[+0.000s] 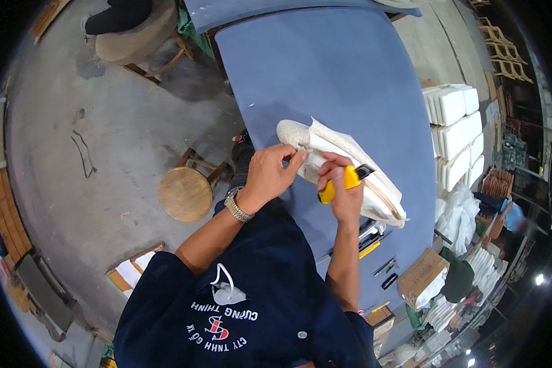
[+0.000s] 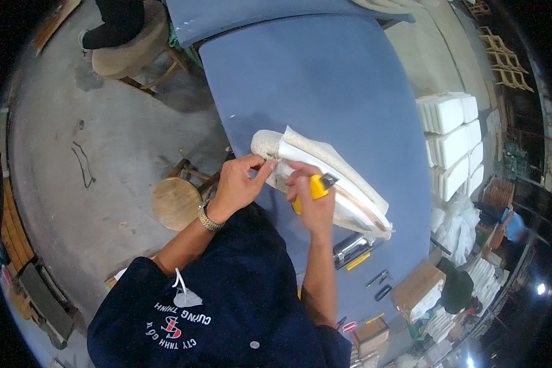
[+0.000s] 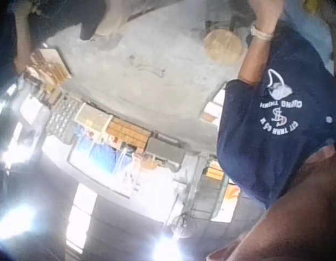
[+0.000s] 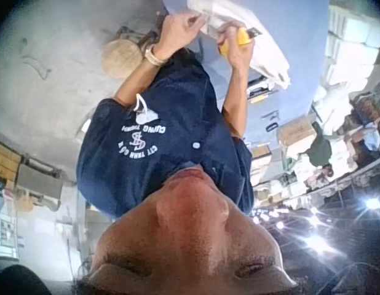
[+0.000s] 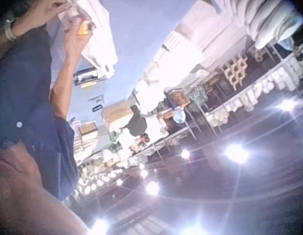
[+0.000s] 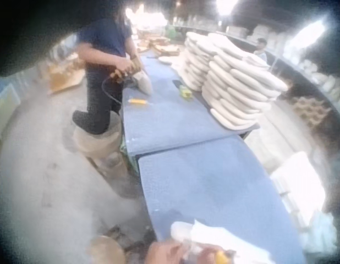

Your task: The person wraps fabric around foam cushion inserts, folds the edges, and secures them using a staple gun. They trim excess fabric with a utility knife and place finished cushions on a nearby surface.

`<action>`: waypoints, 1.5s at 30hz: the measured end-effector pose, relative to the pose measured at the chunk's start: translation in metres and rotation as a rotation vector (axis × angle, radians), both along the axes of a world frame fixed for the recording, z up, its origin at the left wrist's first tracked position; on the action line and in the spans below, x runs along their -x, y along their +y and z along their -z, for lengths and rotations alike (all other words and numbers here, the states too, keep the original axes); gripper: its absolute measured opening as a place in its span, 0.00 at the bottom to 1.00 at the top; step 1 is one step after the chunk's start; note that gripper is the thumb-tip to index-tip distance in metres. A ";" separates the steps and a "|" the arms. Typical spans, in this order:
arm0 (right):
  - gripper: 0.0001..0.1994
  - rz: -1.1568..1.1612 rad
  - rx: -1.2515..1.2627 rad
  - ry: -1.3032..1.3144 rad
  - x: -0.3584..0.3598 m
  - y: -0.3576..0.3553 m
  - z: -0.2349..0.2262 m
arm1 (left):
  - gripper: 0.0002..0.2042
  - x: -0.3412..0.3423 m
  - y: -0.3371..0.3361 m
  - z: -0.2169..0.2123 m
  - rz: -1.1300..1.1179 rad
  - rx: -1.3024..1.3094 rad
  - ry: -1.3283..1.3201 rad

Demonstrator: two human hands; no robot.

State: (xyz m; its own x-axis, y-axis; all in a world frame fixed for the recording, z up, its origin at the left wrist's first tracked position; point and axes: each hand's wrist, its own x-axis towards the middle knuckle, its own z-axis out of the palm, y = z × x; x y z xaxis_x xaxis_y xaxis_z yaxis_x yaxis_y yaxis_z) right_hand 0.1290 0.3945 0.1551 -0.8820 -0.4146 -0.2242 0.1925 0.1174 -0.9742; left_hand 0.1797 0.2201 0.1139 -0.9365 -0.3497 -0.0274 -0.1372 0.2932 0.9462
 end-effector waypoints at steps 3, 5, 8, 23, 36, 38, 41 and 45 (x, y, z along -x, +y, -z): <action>0.39 -0.042 0.020 0.011 0.022 0.017 -0.028 | 0.16 0.013 0.002 0.006 -0.026 -0.050 0.058; 0.36 -0.069 -0.002 -0.105 0.034 0.022 -0.045 | 0.15 0.018 -0.003 -0.002 0.013 -0.109 0.036; 0.23 -0.323 -0.386 0.193 0.051 0.015 -0.065 | 0.14 0.020 -0.003 0.004 -0.006 -0.281 0.020; 0.12 -0.766 -1.132 0.701 0.079 -0.036 -0.066 | 0.11 0.023 -0.014 0.003 0.054 -0.315 0.001; 0.12 -0.918 -1.098 0.687 0.097 -0.045 -0.069 | 0.10 0.022 -0.014 0.008 0.070 -0.345 -0.018; 0.11 -0.921 -1.058 0.697 0.100 -0.045 -0.069 | 0.10 0.021 -0.012 0.013 0.067 -0.344 -0.019; 0.11 -0.952 -1.039 0.662 0.105 -0.048 -0.070 | 0.09 0.022 -0.013 0.009 0.049 -0.276 -0.034; 0.11 -1.024 -1.045 0.574 0.112 -0.051 -0.067 | 0.09 0.022 -0.010 0.010 -0.004 -0.268 -0.007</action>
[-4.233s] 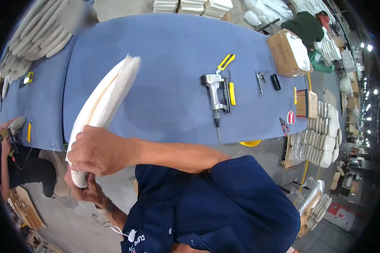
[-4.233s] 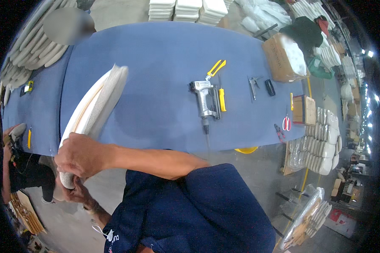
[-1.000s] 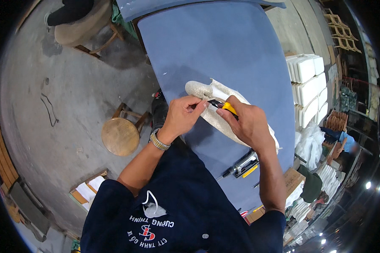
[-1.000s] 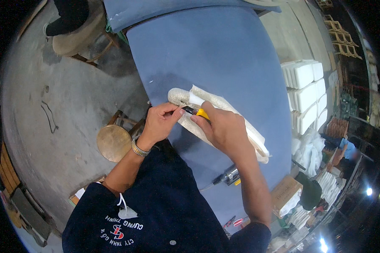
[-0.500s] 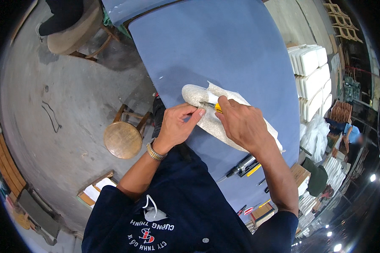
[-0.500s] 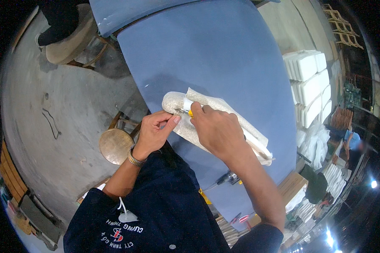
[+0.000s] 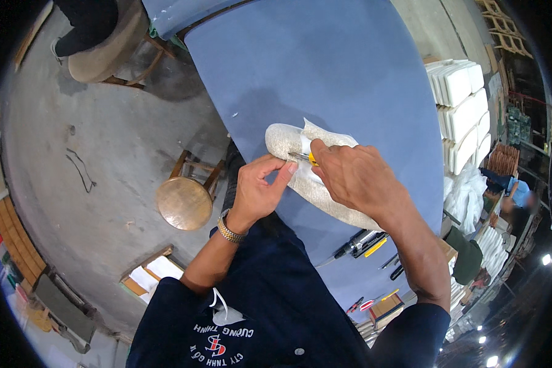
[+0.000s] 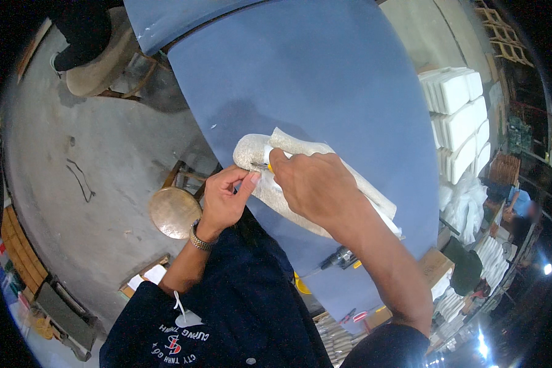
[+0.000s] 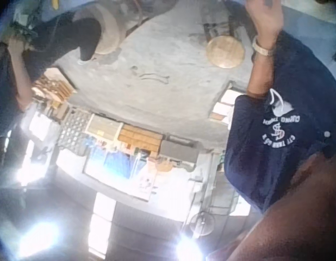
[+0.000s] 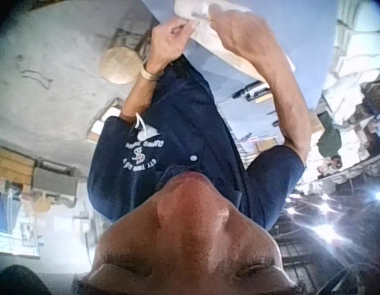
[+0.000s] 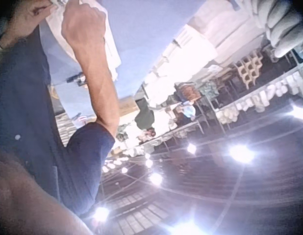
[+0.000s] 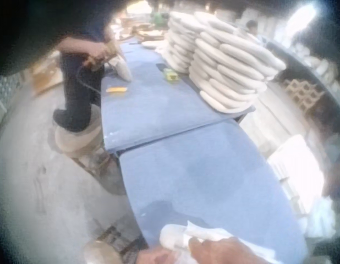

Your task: The person wraps fabric around foam cushion inserts, folds the edges, and secures them using a staple gun. They trim excess fabric with a utility knife and place finished cushions on a nearby surface.

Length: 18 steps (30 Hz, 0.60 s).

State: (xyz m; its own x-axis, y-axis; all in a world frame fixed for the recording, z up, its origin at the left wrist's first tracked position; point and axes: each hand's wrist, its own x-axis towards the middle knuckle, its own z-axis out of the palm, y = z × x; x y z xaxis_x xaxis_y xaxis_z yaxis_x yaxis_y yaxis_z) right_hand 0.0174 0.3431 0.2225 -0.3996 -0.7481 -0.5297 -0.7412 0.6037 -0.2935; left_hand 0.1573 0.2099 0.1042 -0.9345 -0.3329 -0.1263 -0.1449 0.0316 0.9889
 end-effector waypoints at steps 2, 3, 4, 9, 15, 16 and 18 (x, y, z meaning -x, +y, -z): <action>0.11 0.001 -0.032 -0.030 0.001 -0.001 0.001 | 0.08 -0.002 0.001 0.001 -0.013 -0.035 0.005; 0.11 0.001 -0.049 -0.044 0.002 -0.001 0.002 | 0.08 -0.003 0.002 0.000 -0.021 -0.054 0.010; 0.11 0.007 -0.053 -0.044 0.002 0.000 0.002 | 0.07 -0.003 0.005 0.000 -0.031 -0.075 0.020; 0.11 0.005 -0.064 -0.004 0.004 0.008 -0.002 | 0.06 0.002 0.006 -0.004 -0.045 -0.035 -0.011; 0.09 0.014 0.015 0.103 0.005 0.013 0.000 | 0.08 0.007 0.008 0.011 -0.021 -0.073 0.085; 0.10 0.036 0.044 0.134 0.005 0.017 0.003 | 0.09 0.010 0.005 0.007 0.003 -0.045 0.101; 0.10 0.080 0.101 0.196 0.006 0.026 0.012 | 0.11 0.018 0.002 0.005 0.040 -0.018 0.124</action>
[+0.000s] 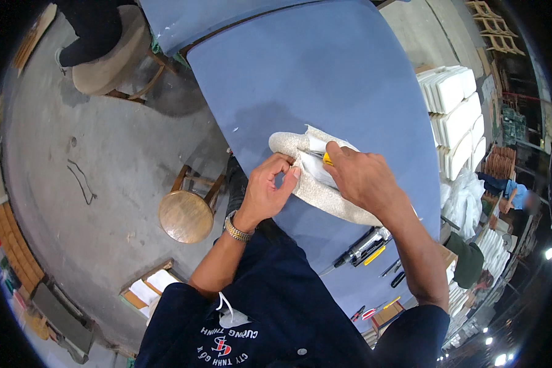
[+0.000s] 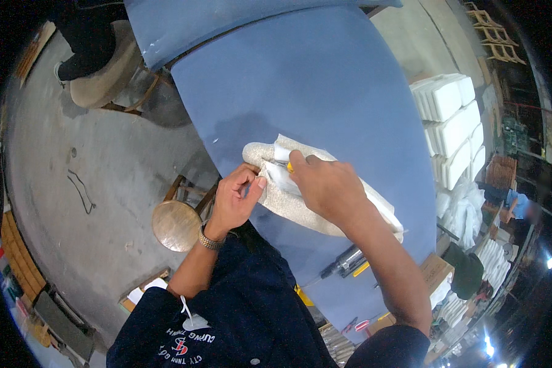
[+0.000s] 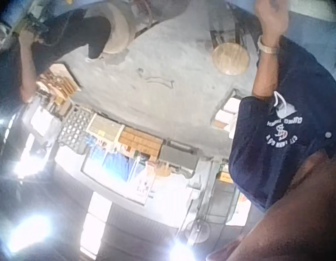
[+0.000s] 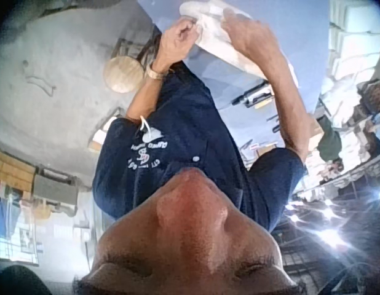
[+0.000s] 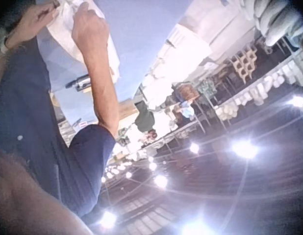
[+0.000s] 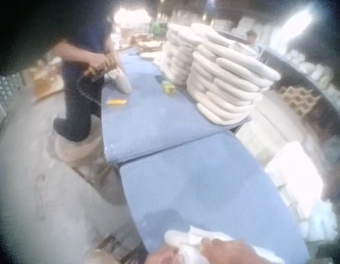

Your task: The person wraps fabric around foam cushion inserts, folds the edges, and secures them using a staple gun. They trim excess fabric with a utility knife and place finished cushions on a nearby surface.

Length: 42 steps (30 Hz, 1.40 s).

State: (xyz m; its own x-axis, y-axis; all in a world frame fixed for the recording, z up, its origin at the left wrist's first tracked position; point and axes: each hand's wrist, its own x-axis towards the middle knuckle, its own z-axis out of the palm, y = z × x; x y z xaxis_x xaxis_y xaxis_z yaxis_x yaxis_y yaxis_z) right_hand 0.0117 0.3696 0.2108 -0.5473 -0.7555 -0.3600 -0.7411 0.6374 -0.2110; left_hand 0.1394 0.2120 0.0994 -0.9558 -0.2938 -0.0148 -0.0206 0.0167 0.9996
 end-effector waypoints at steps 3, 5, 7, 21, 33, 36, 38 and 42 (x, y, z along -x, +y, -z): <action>0.11 0.131 0.079 0.059 -0.003 0.011 0.004 | 0.12 0.011 0.000 -0.003 0.043 0.015 0.018; 0.11 0.227 0.189 0.095 -0.012 0.018 0.011 | 0.13 0.013 -0.008 -0.002 0.105 0.075 0.011; 0.11 0.314 0.264 0.128 -0.022 0.022 0.019 | 0.12 0.013 -0.015 -0.010 0.191 0.140 0.011; 0.10 0.769 0.807 0.250 -0.056 0.025 0.046 | 0.13 0.115 -0.070 -0.052 0.898 0.518 0.007; 0.11 0.812 0.582 0.179 -0.071 0.006 -0.006 | 0.14 0.093 -0.067 0.016 0.812 -0.203 -0.121; 0.09 0.742 0.291 0.018 -0.081 -0.013 -0.033 | 0.12 0.084 -0.060 0.023 0.777 -0.187 -0.050; 0.10 0.673 0.183 0.052 -0.083 -0.024 -0.031 | 0.11 0.082 -0.056 0.028 0.719 -0.200 0.009; 0.09 0.622 0.075 0.098 -0.093 -0.032 -0.017 | 0.10 0.088 -0.051 0.025 0.670 -0.191 0.016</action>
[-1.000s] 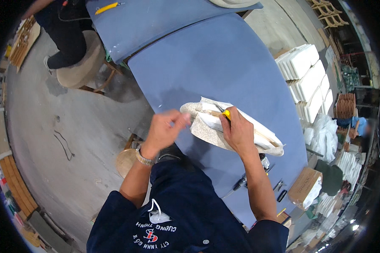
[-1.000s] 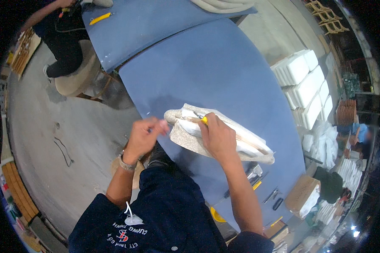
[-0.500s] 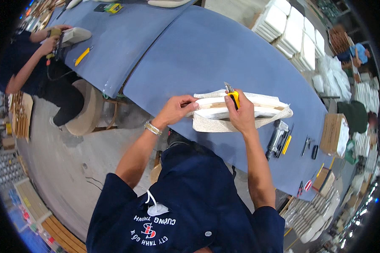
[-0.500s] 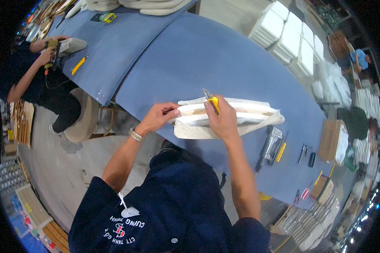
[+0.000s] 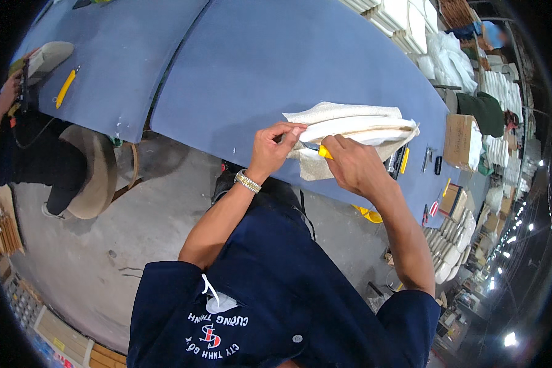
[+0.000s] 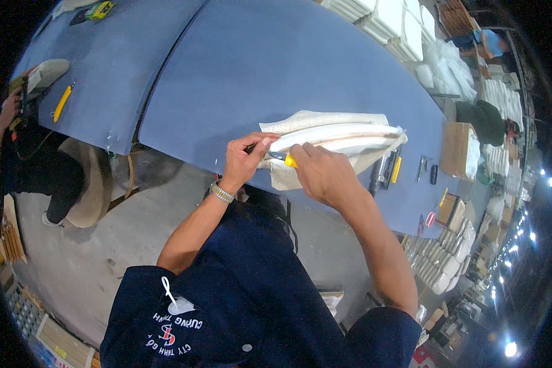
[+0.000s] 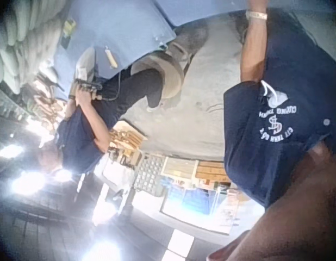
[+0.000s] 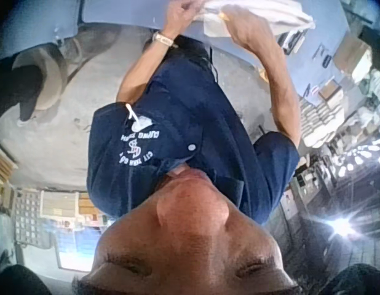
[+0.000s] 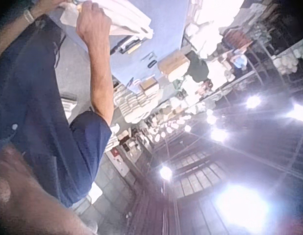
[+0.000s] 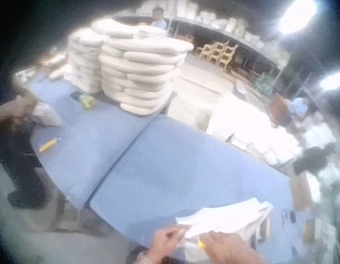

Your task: The person wraps fabric around foam cushion inserts, folds the edges, and secures them using a staple gun. They trim excess fabric with a utility knife and place finished cushions on a nearby surface.

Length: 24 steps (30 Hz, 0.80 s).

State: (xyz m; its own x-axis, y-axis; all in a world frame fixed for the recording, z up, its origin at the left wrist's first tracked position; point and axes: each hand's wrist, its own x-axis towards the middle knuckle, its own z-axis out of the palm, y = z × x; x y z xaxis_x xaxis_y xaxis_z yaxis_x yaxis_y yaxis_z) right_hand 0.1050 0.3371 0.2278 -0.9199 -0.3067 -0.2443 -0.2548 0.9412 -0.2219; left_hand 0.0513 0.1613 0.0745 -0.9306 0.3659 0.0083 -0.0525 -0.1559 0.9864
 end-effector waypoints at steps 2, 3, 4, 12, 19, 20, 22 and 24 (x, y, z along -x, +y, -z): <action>0.08 -0.017 -0.084 -0.043 0.002 -0.003 0.000 | 0.10 0.005 0.001 0.000 -0.010 -0.067 -0.068; 0.08 -0.019 -0.122 -0.054 0.004 -0.005 -0.001 | 0.10 0.008 0.002 0.001 -0.015 -0.100 -0.103; 0.08 -0.019 -0.154 -0.065 0.005 -0.010 -0.003 | 0.11 0.011 0.000 0.000 -0.003 -0.068 -0.094; 0.08 -0.110 -0.256 -0.022 0.010 -0.013 0.002 | 0.10 0.009 0.001 0.003 0.003 -0.095 -0.082; 0.08 -0.147 -0.266 -0.033 0.012 -0.011 0.007 | 0.11 0.011 0.001 0.003 0.012 -0.072 -0.091; 0.08 -0.145 -0.260 -0.033 0.013 -0.012 0.008 | 0.11 0.010 0.002 0.003 0.010 -0.081 -0.091; 0.07 -0.150 -0.277 -0.046 0.015 -0.014 0.006 | 0.10 0.010 0.003 0.003 0.006 -0.096 -0.091; 0.07 -0.156 -0.280 -0.041 0.016 -0.015 0.005 | 0.11 0.011 0.002 0.004 0.015 -0.078 -0.071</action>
State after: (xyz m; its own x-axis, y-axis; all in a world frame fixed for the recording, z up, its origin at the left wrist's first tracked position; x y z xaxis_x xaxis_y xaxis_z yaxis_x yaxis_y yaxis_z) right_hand 0.0888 0.3216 0.2225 -0.8548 -0.3588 -0.3749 -0.3971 0.9174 0.0276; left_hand 0.0402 0.1631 0.0702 -0.9243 0.3807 -0.0282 -0.1245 -0.2310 0.9650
